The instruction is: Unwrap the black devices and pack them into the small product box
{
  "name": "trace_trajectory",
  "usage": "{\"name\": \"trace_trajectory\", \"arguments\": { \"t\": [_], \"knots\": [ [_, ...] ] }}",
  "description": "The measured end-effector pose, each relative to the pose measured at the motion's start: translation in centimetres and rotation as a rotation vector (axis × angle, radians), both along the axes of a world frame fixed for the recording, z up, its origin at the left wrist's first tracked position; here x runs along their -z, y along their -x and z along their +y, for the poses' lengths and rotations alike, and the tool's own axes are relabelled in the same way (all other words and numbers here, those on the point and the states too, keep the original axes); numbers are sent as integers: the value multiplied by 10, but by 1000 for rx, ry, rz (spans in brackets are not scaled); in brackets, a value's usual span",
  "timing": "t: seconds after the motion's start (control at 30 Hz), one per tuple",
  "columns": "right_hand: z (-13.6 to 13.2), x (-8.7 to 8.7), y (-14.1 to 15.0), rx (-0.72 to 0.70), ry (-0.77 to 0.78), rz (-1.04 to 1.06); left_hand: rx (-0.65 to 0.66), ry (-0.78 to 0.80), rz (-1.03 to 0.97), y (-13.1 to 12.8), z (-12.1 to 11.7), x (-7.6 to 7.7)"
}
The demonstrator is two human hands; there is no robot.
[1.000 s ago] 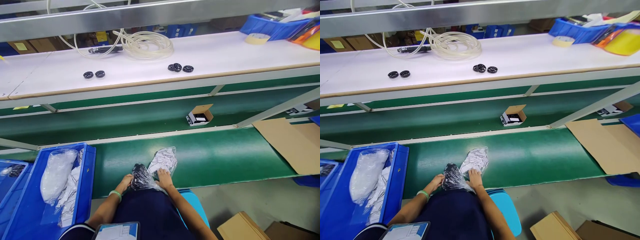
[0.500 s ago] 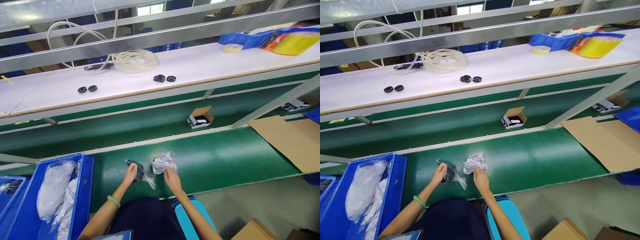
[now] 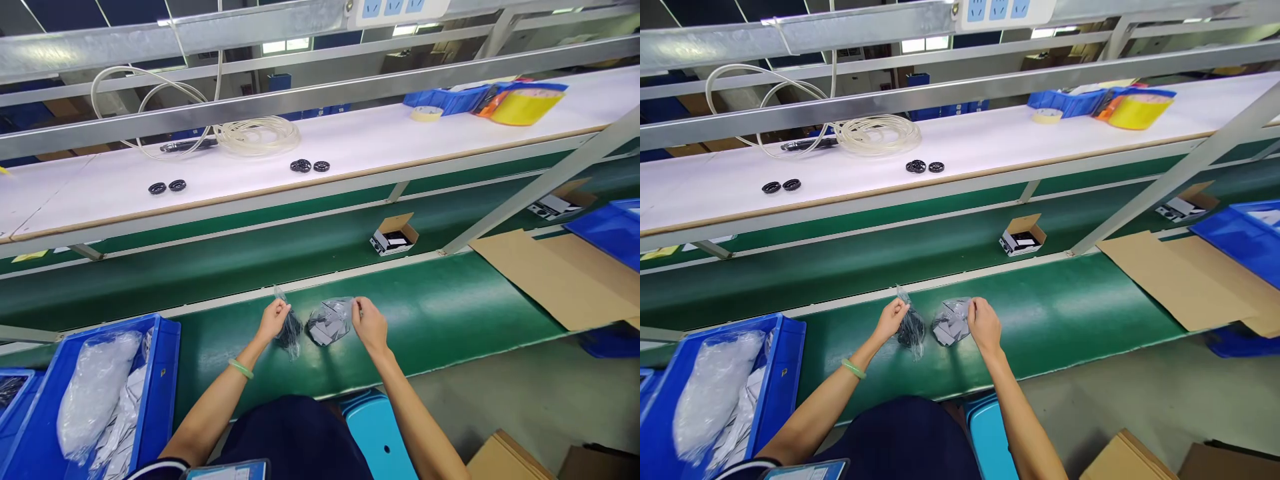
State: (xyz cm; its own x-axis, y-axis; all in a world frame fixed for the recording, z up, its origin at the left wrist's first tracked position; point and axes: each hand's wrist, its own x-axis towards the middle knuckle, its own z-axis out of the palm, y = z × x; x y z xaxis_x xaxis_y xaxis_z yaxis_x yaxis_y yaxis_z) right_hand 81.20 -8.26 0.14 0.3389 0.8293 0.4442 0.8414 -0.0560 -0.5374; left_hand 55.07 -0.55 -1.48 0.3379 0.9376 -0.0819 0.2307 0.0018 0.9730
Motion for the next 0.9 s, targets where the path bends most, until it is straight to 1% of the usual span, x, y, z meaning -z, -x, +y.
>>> {"name": "trace_trajectory", "arguments": {
  "t": [0.17,0.27,0.37,0.53,0.73,0.9],
  "knots": [
    [4,-6,0,40,-48,44,20,-39,11,-9,18,-6],
    [7,-7,-1,57,-60,75,25,-68,10,-11,31,-9],
    [10,-7,-2,68,-70,105,56,-100,5,-12,42,-12],
    [9,-11,-2,68,-100,142,121,-86,-33,-8,50,-19],
    [7,-18,-3,80,-121,164,93,-83,-63,-5,63,-25],
    [5,-20,-4,66,-101,176,98,-87,-68,-5,68,-31]
  ]
}}
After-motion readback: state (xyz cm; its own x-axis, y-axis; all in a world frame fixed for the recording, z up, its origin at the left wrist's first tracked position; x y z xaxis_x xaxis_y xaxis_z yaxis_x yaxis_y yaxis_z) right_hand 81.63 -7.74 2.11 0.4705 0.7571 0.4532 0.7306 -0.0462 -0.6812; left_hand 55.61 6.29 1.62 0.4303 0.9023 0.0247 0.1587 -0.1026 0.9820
